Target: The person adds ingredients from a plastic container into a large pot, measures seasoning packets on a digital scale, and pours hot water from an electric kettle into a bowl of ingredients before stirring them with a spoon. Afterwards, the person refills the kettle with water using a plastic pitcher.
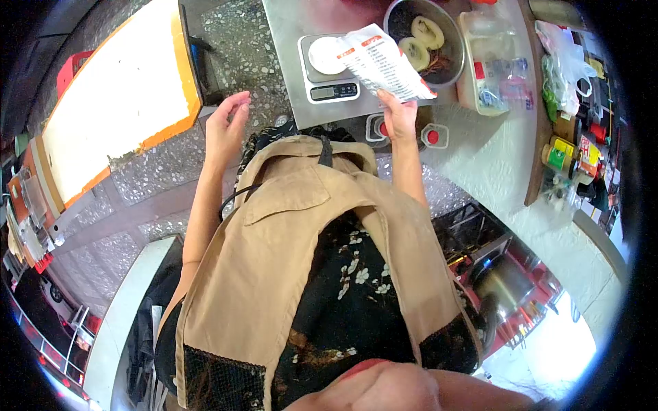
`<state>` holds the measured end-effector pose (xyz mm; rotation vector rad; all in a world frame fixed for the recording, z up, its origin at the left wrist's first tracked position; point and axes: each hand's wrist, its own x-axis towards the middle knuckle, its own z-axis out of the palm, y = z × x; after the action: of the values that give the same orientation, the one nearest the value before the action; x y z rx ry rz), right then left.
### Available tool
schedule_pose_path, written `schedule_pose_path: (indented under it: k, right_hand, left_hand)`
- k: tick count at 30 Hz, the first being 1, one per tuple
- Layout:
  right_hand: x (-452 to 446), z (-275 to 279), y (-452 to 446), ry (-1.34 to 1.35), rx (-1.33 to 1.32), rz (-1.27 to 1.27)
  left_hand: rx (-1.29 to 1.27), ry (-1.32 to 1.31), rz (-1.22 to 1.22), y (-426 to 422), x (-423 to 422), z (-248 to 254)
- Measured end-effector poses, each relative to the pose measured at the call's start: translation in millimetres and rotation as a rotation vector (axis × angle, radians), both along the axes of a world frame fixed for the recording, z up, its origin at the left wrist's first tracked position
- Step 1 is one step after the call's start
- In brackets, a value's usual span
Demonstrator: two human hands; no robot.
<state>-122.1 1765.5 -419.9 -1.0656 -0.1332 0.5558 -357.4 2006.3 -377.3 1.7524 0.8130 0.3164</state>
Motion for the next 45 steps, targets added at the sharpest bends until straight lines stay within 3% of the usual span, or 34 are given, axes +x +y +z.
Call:
schedule_pose_path:
  k: [12,16,29,34,45]
  right_hand:
    - [-4,7,4,0.000,0.037,-0.059]
    - [-8,-2,5,-0.046,-0.124,-0.054]
    - [-6,-4,4,0.039,0.032,-0.085]
    - [2,-24,-1,-0.039,-0.141,-0.009]
    - [-3,-6,6,-0.006,-0.025,-0.039]
  left_hand:
    - [0.006,-0.009,-0.060,-10,20,5]
    - [0.040,0.013,-0.088,-13,25,11]
    - [0.042,0.028,-0.064,-12,23,4]
    - [0.024,0.032,-0.067,-18,28,9]
    - [0.080,0.043,-0.087,-18,25,12]
